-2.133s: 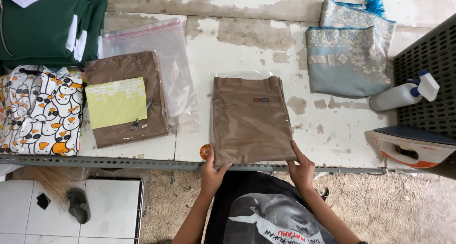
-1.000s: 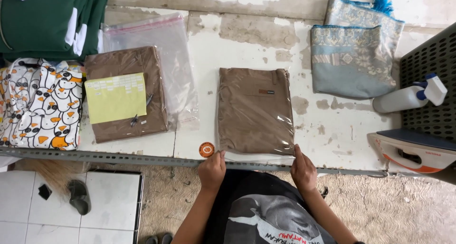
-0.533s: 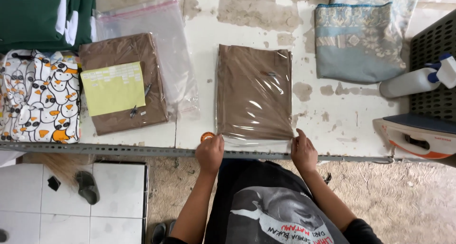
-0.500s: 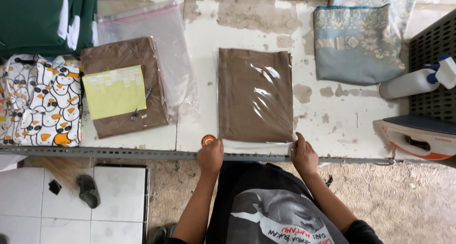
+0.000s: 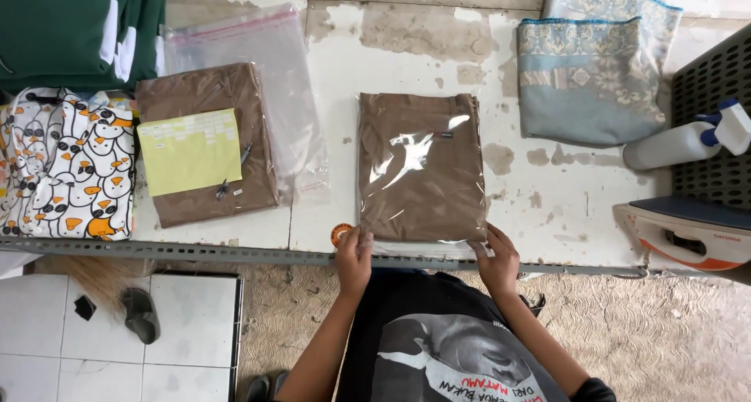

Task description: Folding trousers and placing them into plastic bags for final packaging, including labeling.

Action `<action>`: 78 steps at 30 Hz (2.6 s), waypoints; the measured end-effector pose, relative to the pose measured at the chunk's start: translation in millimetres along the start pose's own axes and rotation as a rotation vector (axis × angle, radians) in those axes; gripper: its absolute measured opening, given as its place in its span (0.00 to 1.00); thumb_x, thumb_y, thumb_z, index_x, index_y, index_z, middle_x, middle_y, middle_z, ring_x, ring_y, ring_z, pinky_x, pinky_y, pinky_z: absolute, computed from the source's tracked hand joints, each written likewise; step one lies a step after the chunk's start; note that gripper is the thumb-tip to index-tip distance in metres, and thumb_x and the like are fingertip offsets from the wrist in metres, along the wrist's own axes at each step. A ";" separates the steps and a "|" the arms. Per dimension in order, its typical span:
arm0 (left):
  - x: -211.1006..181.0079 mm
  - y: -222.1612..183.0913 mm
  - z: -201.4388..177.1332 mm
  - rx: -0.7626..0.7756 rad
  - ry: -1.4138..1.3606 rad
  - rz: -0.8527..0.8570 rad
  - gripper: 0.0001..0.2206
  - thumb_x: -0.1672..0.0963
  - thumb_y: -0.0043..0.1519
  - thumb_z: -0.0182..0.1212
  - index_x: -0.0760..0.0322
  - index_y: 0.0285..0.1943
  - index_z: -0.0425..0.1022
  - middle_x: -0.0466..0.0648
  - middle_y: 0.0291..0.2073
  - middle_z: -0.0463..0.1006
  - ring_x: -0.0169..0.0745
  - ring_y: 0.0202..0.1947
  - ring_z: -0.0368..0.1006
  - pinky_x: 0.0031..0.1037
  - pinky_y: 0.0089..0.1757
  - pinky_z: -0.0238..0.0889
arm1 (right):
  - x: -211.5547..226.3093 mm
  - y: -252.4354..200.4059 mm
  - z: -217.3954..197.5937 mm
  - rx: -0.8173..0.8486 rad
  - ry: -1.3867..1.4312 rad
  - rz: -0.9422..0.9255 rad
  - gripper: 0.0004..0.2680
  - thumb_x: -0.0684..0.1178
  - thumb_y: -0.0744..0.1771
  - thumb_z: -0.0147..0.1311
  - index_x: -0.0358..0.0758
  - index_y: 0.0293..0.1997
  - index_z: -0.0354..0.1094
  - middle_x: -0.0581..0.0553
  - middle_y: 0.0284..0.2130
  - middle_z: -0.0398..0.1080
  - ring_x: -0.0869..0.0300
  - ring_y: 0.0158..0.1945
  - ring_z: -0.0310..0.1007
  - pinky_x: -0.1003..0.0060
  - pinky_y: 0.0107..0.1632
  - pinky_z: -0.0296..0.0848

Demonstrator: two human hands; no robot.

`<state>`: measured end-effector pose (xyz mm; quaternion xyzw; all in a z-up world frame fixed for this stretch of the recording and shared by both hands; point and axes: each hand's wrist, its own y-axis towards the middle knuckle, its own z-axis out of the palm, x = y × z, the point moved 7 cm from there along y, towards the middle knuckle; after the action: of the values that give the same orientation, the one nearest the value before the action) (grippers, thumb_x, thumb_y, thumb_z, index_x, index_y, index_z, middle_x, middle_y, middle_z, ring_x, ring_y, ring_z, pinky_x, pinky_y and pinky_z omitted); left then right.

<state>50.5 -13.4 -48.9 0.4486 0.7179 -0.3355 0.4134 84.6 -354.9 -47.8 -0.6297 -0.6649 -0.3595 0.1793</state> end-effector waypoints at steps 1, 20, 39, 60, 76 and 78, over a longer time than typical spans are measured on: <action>-3.3 -0.1 3.8 0.001 -0.002 0.001 0.18 0.52 0.70 0.56 0.72 0.61 0.74 0.59 0.47 0.74 0.58 0.46 0.76 0.41 0.41 0.73 | -13.6 -2.1 5.5 -0.001 -0.002 -0.001 0.14 0.44 0.63 0.67 0.34 0.52 0.77 0.36 0.47 0.76 0.45 0.45 0.78 0.60 0.45 0.78; 16.8 9.1 24.8 -0.314 -0.572 -0.377 0.11 0.58 0.63 0.67 0.70 0.40 0.66 0.51 0.25 0.76 0.34 0.24 0.76 0.24 0.27 0.74 | -23.0 1.5 18.4 -0.253 0.727 0.752 0.05 0.34 0.67 0.55 0.38 0.35 0.64 0.49 0.24 0.68 0.66 0.22 0.64 0.73 0.28 0.65; 53.4 -31.6 40.7 0.069 -0.270 -0.496 0.18 0.58 0.63 0.61 0.64 0.61 0.68 0.53 0.38 0.86 0.43 0.26 0.85 0.24 0.30 0.75 | -29.4 -19.6 -6.6 0.059 -0.083 0.397 0.12 0.46 0.70 0.48 0.43 0.62 0.62 0.43 0.37 0.76 0.46 0.37 0.75 0.46 0.38 0.70; 51.9 -8.4 34.2 0.031 0.933 0.165 0.28 0.50 0.65 0.46 0.66 0.73 0.59 0.46 0.09 0.70 0.51 0.10 0.69 0.42 0.16 0.58 | -23.5 -12.1 9.9 0.192 -0.491 -0.246 0.24 0.41 0.64 0.50 0.48 0.72 0.58 0.49 0.22 0.68 0.57 0.21 0.64 0.57 0.18 0.70; -123.6 73.8 27.5 -0.069 0.549 0.634 0.27 0.47 0.65 0.47 0.58 0.73 0.66 0.58 0.67 0.68 0.58 0.68 0.61 0.49 0.64 0.45 | 86.4 147.6 58.4 0.402 -0.637 -0.114 0.28 0.62 0.70 0.33 0.31 0.76 0.47 0.28 0.73 0.49 0.40 0.77 0.44 0.46 0.75 0.43; -122.7 121.2 59.1 -0.042 0.651 0.673 0.30 0.44 0.64 0.50 0.51 0.76 0.62 0.56 0.75 0.56 0.59 0.74 0.50 0.55 0.67 0.34 | 80.3 184.3 97.1 0.565 -0.765 -0.105 0.30 0.67 0.70 0.27 0.37 0.79 0.39 0.37 0.77 0.38 0.48 0.81 0.29 0.51 0.78 0.26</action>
<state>210.8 -63.6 21.8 0.7301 0.6313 -0.0098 0.2615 272.1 -239.2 -11.5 -0.6091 -0.7857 0.0841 0.0676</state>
